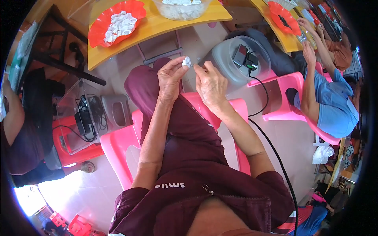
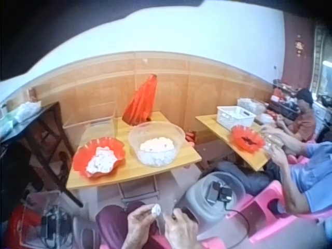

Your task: The person takes white plastic components one at a time from a tray, modifies each piece using a small hand tool, and places the finished components into a bowl.

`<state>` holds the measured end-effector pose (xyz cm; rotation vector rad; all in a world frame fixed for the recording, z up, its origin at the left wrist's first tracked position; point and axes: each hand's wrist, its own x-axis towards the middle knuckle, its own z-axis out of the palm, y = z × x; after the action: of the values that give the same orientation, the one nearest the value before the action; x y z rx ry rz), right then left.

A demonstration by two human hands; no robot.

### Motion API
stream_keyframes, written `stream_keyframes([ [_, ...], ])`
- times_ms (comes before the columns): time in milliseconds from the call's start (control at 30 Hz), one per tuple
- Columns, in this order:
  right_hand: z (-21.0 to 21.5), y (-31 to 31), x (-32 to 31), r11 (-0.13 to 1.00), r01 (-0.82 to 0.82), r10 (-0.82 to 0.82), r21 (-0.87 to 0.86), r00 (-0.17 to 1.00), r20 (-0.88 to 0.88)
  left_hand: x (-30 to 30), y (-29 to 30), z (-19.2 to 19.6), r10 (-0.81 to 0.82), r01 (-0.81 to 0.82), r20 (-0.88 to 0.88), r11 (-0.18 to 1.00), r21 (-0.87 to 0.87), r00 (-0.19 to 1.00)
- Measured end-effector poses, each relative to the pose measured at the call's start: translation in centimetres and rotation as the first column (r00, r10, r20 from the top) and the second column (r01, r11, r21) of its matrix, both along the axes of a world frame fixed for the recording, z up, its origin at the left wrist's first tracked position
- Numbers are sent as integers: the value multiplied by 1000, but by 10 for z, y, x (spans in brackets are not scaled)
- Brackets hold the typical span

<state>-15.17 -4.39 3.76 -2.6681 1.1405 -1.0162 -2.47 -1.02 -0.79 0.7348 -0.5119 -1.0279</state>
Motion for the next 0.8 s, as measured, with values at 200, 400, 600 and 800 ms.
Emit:
stream_keyframes([
  [200, -2, -1, 3, 998, 6, -9, -55, 998, -59, -1, 0, -2, 17, -19, 70, 999, 28, 997],
  [400, -3, -1, 3, 997, 42, -32, 65, 990, -137, -2, -2, -5, 42, -50, 143, 997, 53, 989],
  [600, 0, -1, 2, 995, 36, -22, 93, 989, -147, -1, -3, -8, 30, -42, 197, 997, 60, 980],
  [800, -6, -8, -4, 982, 6, 3, 187, 999, -48, -2, -1, -8, 22, -42, 252, 997, 71, 968],
])
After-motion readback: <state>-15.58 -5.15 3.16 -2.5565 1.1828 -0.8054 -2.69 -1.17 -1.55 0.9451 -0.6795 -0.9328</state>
